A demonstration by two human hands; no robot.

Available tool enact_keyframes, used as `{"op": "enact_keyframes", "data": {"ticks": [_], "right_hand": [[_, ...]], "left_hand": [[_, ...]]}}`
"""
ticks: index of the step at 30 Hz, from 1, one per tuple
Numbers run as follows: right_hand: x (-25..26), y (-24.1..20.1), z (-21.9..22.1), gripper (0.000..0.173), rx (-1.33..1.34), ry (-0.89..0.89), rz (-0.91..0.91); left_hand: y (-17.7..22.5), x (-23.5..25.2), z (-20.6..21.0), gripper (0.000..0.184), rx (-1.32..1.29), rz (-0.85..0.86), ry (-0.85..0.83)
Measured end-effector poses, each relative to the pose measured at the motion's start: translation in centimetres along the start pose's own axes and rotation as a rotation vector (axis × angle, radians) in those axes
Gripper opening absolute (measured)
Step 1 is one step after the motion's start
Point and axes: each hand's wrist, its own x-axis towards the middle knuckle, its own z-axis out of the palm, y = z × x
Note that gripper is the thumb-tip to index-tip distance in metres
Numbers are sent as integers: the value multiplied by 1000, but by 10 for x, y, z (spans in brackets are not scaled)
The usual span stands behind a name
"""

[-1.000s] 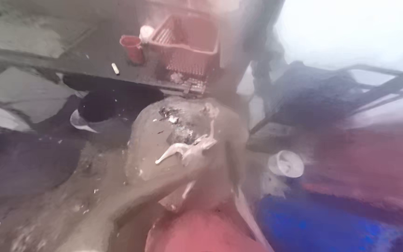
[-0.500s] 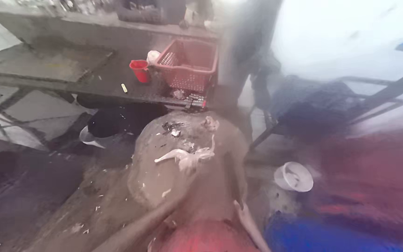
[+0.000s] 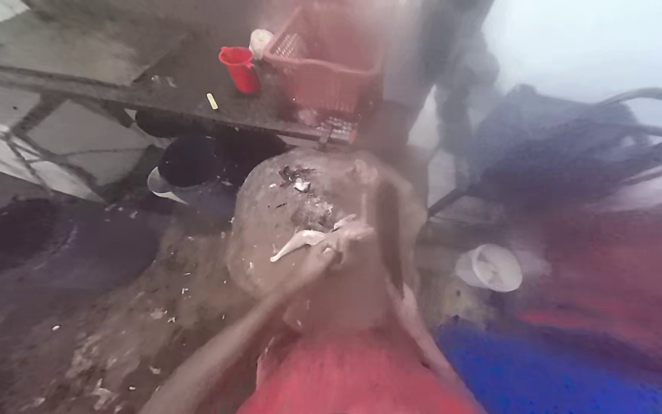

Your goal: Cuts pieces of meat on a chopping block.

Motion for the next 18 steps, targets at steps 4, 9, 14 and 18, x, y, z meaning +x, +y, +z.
{"op": "enact_keyframes", "data": {"ticks": [4, 9, 14, 18], "right_hand": [[-4, -56, 20, 34, 216, -20, -257], [3, -9, 54, 36, -87, -16, -136], [31, 52, 70, 35, -222, -257, 316], [11, -6, 63, 26, -1, -167, 154]], "left_hand": [[-27, -6, 17, 22, -326, 12, 42], [-37, -8, 24, 17, -448, 25, 67], [-31, -18, 13, 18, -453, -6, 38], [-42, -33, 5, 13, -579, -66, 1]]}}
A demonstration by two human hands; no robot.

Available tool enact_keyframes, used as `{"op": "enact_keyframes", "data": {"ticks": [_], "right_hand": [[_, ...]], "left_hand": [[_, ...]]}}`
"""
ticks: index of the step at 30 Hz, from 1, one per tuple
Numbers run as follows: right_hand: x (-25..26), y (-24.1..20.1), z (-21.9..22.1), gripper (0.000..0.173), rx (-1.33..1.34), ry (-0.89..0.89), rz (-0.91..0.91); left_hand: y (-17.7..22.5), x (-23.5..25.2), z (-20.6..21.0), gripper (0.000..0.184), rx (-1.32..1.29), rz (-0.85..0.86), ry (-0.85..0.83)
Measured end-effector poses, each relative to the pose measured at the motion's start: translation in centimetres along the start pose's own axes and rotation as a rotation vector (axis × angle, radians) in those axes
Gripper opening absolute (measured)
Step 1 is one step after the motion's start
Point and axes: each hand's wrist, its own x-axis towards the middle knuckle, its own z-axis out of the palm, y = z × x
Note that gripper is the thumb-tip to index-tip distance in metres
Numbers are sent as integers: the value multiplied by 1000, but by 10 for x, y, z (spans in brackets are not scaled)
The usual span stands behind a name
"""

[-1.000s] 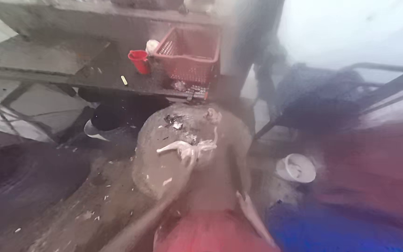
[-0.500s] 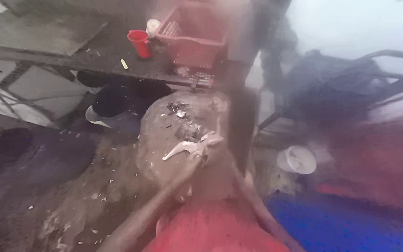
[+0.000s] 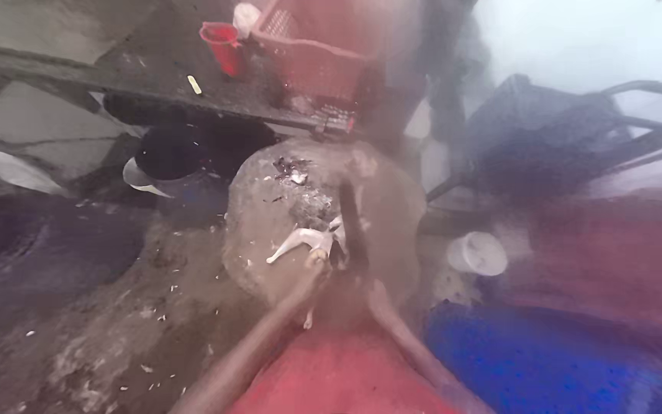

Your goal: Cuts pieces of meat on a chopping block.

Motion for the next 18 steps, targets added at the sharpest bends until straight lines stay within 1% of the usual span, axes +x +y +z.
{"op": "enact_keyframes", "data": {"ticks": [1, 3, 5, 6, 7, 8, 9, 10, 11, 12, 14, 15, 18], "right_hand": [[-5, -14, 0, 26, 68, 24, -97], [-10, -35, 4, 30, 173, 65, -285], [-10, -44, 10, 30, 182, 110, -370], [-6, -35, 14, 35, 135, 134, -369], [2, -18, 19, 37, 65, 159, -314], [13, 6, 23, 37, -29, 147, -232], [23, 30, 25, 36, -108, 105, -119], [31, 48, 24, 35, -164, 25, 35], [35, 58, 21, 36, -197, -55, 160], [31, 63, 18, 37, -207, -106, 229], [17, 53, 7, 41, -205, -152, 264], [7, 46, 4, 42, -186, -137, 249], [-2, 23, 0, 29, -79, -64, 84]], "left_hand": [[-5, 0, -3, 15, -19, -13, 8], [-8, -2, -3, 12, -27, -13, 11], [-8, -2, -3, 12, -31, -23, 18], [-8, -1, -3, 13, -29, -27, 21], [-8, 0, -3, 12, -23, -28, 22], [-8, 0, -3, 13, -15, -30, 22], [-7, 1, -3, 14, -6, -30, 18], [-5, -1, -3, 14, -4, -18, 13], [-2, -4, -4, 13, 5, 10, 9], [0, -10, -8, 11, 22, 50, 15], [10, -23, -20, 11, 86, 131, 67], [16, -32, -28, 13, 117, 153, 93], [27, -47, -55, 14, 170, 184, 136]]}}
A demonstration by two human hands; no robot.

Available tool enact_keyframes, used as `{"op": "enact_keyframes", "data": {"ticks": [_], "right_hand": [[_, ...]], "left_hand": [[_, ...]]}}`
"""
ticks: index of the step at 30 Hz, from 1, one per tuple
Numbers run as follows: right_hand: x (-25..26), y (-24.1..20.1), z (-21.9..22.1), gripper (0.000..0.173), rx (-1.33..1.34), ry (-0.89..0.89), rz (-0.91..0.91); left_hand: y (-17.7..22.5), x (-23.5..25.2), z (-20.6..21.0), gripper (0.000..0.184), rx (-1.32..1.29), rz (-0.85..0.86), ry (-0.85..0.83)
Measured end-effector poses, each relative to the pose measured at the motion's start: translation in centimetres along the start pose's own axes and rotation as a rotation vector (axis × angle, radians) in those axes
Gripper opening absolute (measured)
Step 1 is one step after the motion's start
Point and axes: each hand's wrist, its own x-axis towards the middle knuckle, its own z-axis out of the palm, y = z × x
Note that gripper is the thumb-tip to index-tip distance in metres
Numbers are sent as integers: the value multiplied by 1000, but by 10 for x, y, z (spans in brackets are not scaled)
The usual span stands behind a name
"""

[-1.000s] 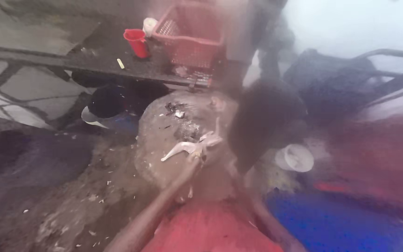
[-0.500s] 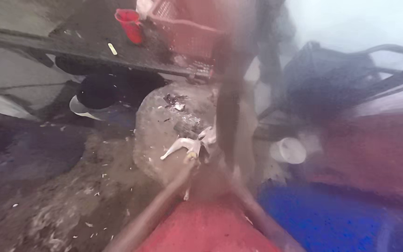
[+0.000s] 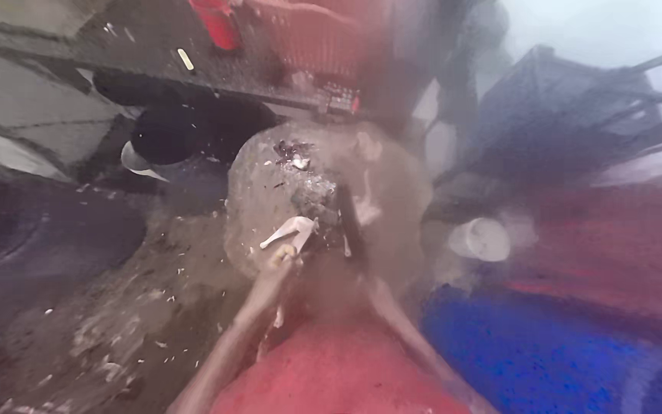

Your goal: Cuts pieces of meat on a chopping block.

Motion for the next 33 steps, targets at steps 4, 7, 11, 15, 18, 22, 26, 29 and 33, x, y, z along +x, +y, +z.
{"op": "enact_keyframes", "data": {"ticks": [4, 7, 11, 15, 18, 22, 26, 29, 33], "right_hand": [[14, 4, -2, 29, -44, -23, -38], [27, 51, -14, 46, -323, -167, 69], [2, 60, -47, 55, -636, -146, 123], [-6, 59, -85, 47, -614, 91, 121], [8, 59, -105, 44, -409, 280, 91], [18, 51, -128, 47, -220, 407, 130], [6, 63, -130, 45, -237, 473, -10], [-11, 78, -115, 45, -215, 410, -12], [-30, 96, -93, 38, -273, 247, 130]], "left_hand": [[25, -7, -14, 12, 81, 46, 62], [55, -11, -19, 13, 191, 114, 114], [95, -28, -34, 10, 272, 231, 150], [184, -52, 30, 17, 321, -15, 330], [174, -45, 32, 13, 261, 5, 265], [120, -16, 11, 10, -8, 235, 0], [122, -4, 32, 7, -388, 245, -54], [95, 18, 32, 15, -389, 132, 41], [-3, 56, 22, 27, -123, -213, 131]]}}
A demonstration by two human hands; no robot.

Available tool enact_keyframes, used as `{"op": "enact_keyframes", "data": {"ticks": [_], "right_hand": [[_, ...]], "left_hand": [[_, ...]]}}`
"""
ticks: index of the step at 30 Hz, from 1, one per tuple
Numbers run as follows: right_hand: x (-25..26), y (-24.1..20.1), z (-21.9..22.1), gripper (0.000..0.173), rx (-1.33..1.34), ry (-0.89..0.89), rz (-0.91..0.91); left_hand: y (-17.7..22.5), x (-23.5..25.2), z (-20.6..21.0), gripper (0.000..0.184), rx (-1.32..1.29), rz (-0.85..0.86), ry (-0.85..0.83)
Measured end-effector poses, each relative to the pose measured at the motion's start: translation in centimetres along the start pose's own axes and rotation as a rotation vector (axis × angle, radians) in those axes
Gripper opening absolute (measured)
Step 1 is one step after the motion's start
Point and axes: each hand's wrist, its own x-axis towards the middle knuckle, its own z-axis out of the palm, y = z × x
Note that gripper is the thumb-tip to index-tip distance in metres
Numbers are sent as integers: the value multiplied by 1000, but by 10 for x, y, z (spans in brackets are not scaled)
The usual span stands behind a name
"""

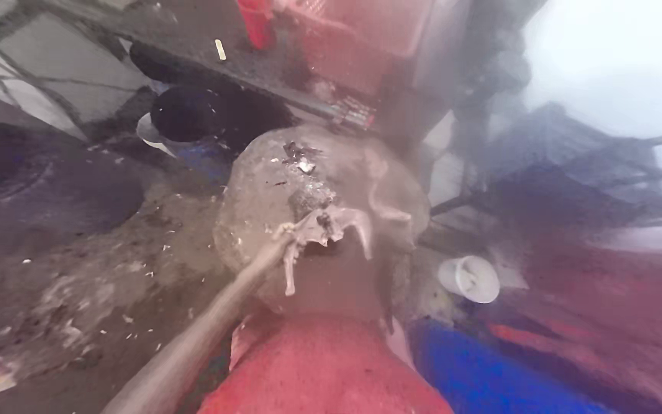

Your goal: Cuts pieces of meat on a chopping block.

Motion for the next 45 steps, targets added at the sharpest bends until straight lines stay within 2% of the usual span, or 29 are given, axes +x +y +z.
{"op": "enact_keyframes", "data": {"ticks": [2, 4, 6, 8, 10, 12, 13, 15, 16, 18, 21, 22, 24, 26, 29, 31, 33, 36, 38, 41, 45], "right_hand": [[0, 10, 10, 36, -4, -64, 7], [2, 10, 15, 36, -24, -85, -24], [1, -17, 10, 39, -114, -92, -36], [0, -60, 4, 37, -87, -98, -111], [-10, -101, 0, 42, 110, -123, -291], [-18, -138, 4, 50, 375, -184, -577], [-20, -156, 6, 45, 429, -195, -707], [-23, -177, 14, 39, 311, -64, -850], [-20, -177, 23, 35, 190, 19, -841], [5, -159, 45, 30, -27, -15, -707], [53, -116, 62, 42, -247, -349, -243], [59, -109, 61, 47, -280, -390, -177], [57, -115, 56, 50, -308, -390, -151], [40, -132, 51, 45, -277, -371, -172], [16, -165, 45, 37, -79, -365, -299], [14, -176, 53, 33, 13, -342, -389], [24, -170, 65, 28, -58, -304, -387], [49, -142, 70, 40, -265, -405, -182], [53, -132, 63, 46, -299, -431, -127], [38, -132, 55, 43, -215, -418, -128], [42, -125, 51, 35, -203, -436, -163]], "left_hand": [[-42, 14, -11, 38, 109, -114, 48], [-57, 9, -16, 37, 105, -188, 83], [-60, -3, -16, 36, 103, -227, 64], [-64, -6, -17, 35, 97, -226, 51], [-69, -5, -19, 35, 109, -210, 43], [-70, -4, -23, 34, 137, -199, 31], [-71, -3, -26, 34, 151, -198, 28], [-70, 0, -28, 34, 158, -186, 38], [-70, 1, -28, 34, 164, -173, 39], [-68, 2, -29, 34, 185, -155, 30], [-66, 1, -31, 33, 167, -143, 30], [-67, 0, -33, 33, 169, -123, 14], [-69, -1, -42, 34, 201, -92, 0], [-71, -5, -51, 34, 243, -123, 1], [-74, -5, -54, 34, 251, -149, -4], [-76, -1, -55, 31, 244, -103, -1], [-76, 0, -56, 31, 239, -92, 10], [-69, -5, -54, 31, 241, -138, 35], [-69, -11, -61, 30, 200, -148, 55], [-72, -24, -81, 29, 149, -167, 66], [-55, -25, -86, 23, 1, -163, 134]]}}
